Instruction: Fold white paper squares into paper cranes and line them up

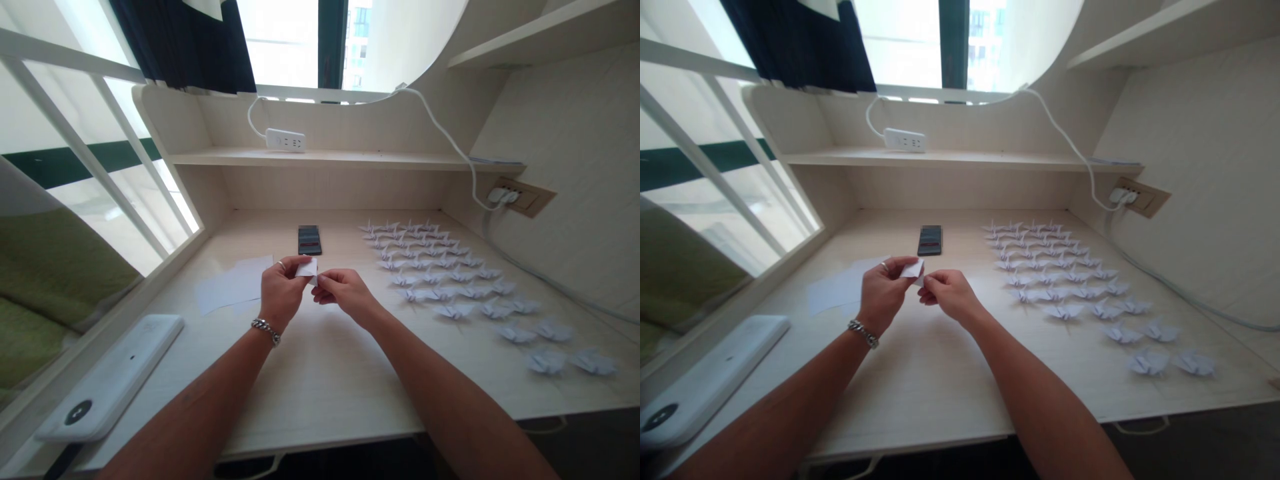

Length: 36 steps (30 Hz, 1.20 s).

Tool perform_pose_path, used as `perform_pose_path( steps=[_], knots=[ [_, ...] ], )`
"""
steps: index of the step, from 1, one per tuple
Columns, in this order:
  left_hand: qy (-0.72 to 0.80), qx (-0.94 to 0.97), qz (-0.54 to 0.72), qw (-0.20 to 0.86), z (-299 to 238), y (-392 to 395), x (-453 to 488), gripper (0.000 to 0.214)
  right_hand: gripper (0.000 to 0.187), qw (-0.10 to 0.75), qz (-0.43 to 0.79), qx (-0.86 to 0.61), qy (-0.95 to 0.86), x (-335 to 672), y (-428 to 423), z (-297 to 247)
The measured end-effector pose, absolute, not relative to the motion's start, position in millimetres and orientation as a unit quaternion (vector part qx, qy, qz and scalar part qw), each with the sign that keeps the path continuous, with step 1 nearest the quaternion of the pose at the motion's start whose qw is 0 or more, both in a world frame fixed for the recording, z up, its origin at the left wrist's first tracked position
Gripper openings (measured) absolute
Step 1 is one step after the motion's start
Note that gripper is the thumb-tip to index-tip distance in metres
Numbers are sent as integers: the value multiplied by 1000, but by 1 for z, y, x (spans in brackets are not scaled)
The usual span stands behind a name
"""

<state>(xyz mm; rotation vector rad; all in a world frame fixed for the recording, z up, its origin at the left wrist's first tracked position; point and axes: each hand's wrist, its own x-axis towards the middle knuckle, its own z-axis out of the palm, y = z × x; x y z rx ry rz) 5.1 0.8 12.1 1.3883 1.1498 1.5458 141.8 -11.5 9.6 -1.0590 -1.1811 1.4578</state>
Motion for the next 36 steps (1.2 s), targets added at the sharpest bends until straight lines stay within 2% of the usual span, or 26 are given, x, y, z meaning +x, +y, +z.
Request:
perform_pose_path(
  steps=[4,12,17,22,25,29,36],
  knots=[
    [449,528,609,385,14,0,6,28,26,456,590,-431,-508,143,-11,7],
    [411,467,642,448,17,3,6,34,17,460,649,-396,-460,148,-15,14],
    [394,479,631,466,15,2,5,34,26,471,618,-390,-494,146,-16,13],
    [380,494,630,464,15,2,5,32,21,460,586,-404,-531,148,-14,13],
    [377,505,628,456,17,0,6,29,20,513,544,-417,-516,153,-13,16],
    [363,551,598,455,18,-3,7,23,29,593,472,-392,-522,157,-11,17],
    [362,575,577,454,18,-4,6,19,12,605,434,-392,-540,155,-10,11]
  ],
)
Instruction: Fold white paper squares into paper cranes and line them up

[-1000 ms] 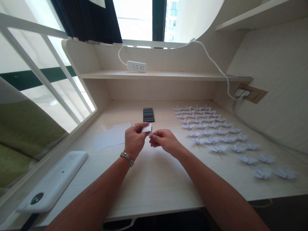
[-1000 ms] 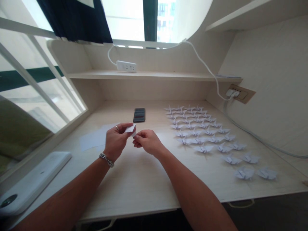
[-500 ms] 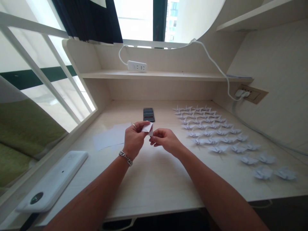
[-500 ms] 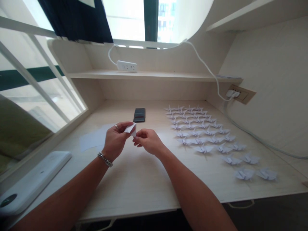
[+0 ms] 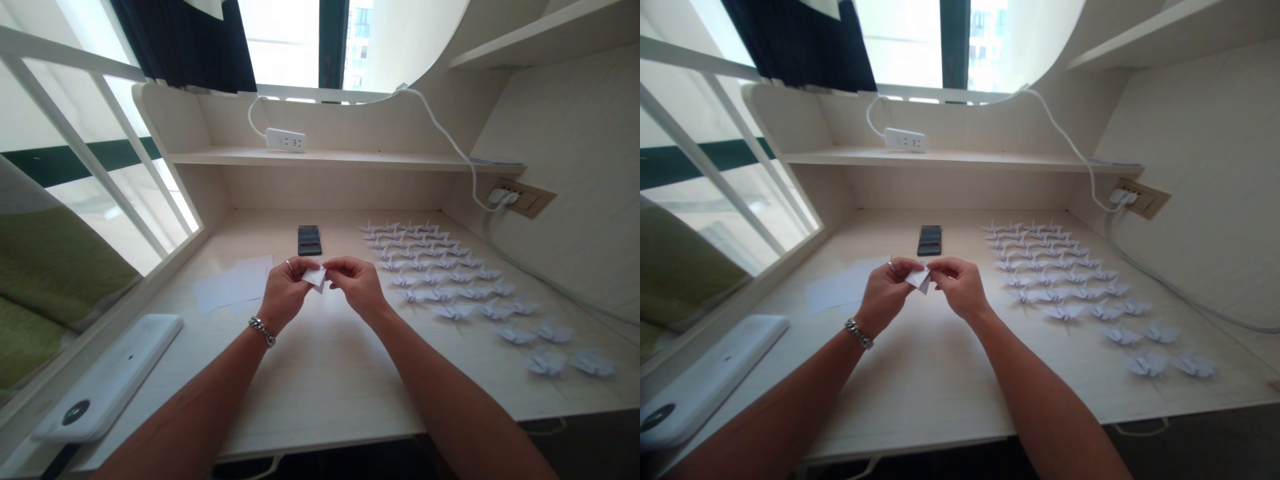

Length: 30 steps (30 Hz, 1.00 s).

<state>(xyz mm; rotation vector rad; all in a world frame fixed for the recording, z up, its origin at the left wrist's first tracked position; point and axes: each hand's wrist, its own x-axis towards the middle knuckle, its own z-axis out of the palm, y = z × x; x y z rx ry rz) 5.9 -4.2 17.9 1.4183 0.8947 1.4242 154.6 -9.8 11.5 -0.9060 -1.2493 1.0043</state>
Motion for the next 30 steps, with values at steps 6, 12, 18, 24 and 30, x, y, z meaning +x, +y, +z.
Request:
perform_pose_path(
  steps=[6,12,18,24,30],
  knots=[
    [372,582,585,425,22,-5,6,16,13,609,442,-394,-528,157,-9,11],
    [385,589,574,419,23,-5,5,15,18,596,454,-393,-533,157,-8,12],
    [381,582,565,444,22,-5,5,23,22,586,466,-401,-528,156,-7,11],
    [333,532,539,562,22,-4,4,35,30,572,495,-412,-508,157,-7,13],
    [304,467,547,625,21,-1,4,26,31,579,506,-422,-481,157,-8,17]
  ],
)
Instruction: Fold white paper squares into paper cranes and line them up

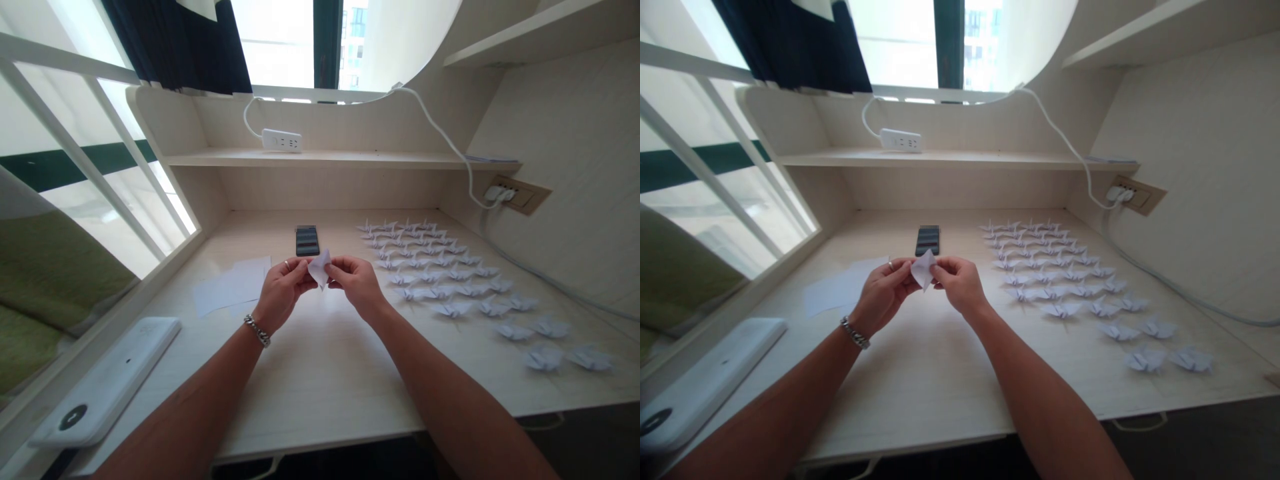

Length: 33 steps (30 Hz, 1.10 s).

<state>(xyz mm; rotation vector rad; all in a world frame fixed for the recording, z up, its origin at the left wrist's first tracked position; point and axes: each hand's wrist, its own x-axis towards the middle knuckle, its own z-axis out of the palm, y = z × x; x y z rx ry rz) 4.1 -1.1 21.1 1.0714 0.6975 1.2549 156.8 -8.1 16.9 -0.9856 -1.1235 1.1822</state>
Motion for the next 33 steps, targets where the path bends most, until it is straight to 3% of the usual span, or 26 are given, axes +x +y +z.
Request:
perform_pose_path(
  steps=[7,11,17,24,29,33],
  knots=[
    [313,464,547,623,21,-1,4,28,29,580,498,-425,-485,157,-9,16],
    [350,522,537,563,21,0,0,35,25,574,468,-429,-517,157,-8,13],
    [388,601,489,499,21,-2,-2,32,16,498,432,-444,-607,158,-10,10],
    [435,573,533,445,24,3,-6,28,16,442,442,-462,-629,159,-10,9],
    [442,503,589,453,26,9,-12,33,14,435,454,-475,-615,159,-10,10],
    [419,544,531,497,28,5,-12,35,15,461,462,-472,-592,159,-8,9]
  ],
)
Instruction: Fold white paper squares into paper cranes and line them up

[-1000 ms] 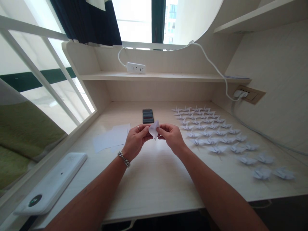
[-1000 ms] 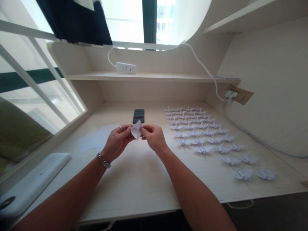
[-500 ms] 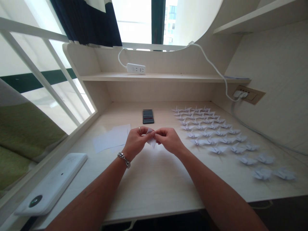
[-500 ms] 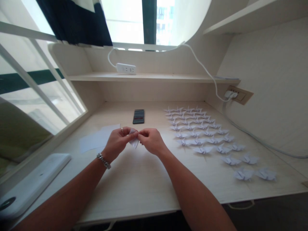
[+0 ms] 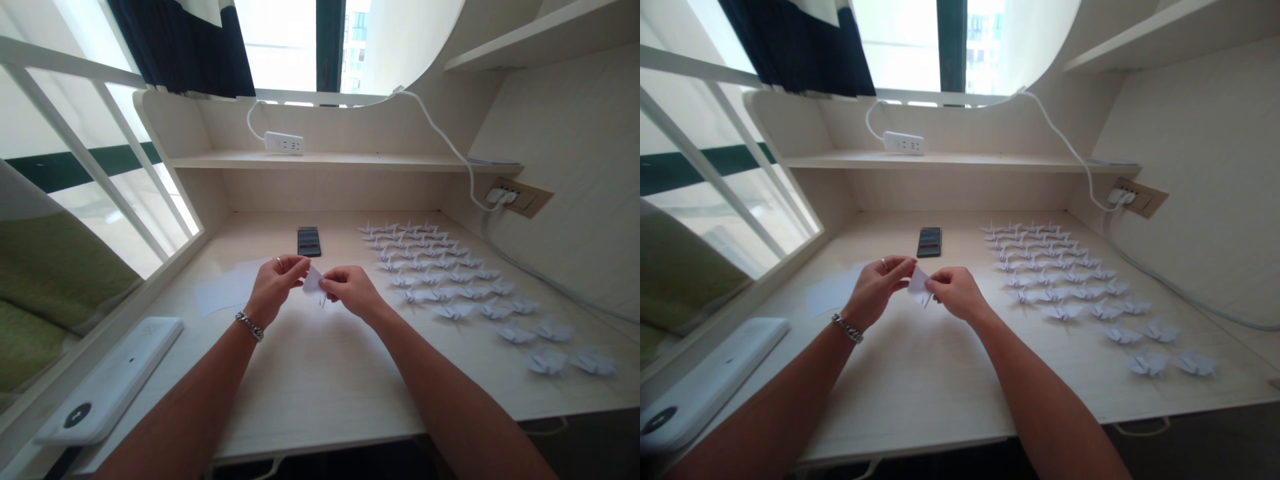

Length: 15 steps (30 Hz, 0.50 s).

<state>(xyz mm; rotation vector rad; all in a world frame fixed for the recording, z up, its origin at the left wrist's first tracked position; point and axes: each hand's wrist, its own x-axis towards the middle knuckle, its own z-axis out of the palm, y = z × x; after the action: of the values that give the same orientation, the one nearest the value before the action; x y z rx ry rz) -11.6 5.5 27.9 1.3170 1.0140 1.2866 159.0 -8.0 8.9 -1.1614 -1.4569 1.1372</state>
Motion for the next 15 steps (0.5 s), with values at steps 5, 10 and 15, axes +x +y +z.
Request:
perform_pose_path(
  steps=[5,10,15],
  knots=[
    [422,597,503,461,28,0,-7,30,16,484,476,-458,-574,158,-7,7],
    [396,541,534,515,23,3,-7,32,19,494,493,-442,-564,157,-9,10],
    [364,500,508,600,20,6,-9,29,25,550,475,-436,-530,157,-8,12]
  ],
)
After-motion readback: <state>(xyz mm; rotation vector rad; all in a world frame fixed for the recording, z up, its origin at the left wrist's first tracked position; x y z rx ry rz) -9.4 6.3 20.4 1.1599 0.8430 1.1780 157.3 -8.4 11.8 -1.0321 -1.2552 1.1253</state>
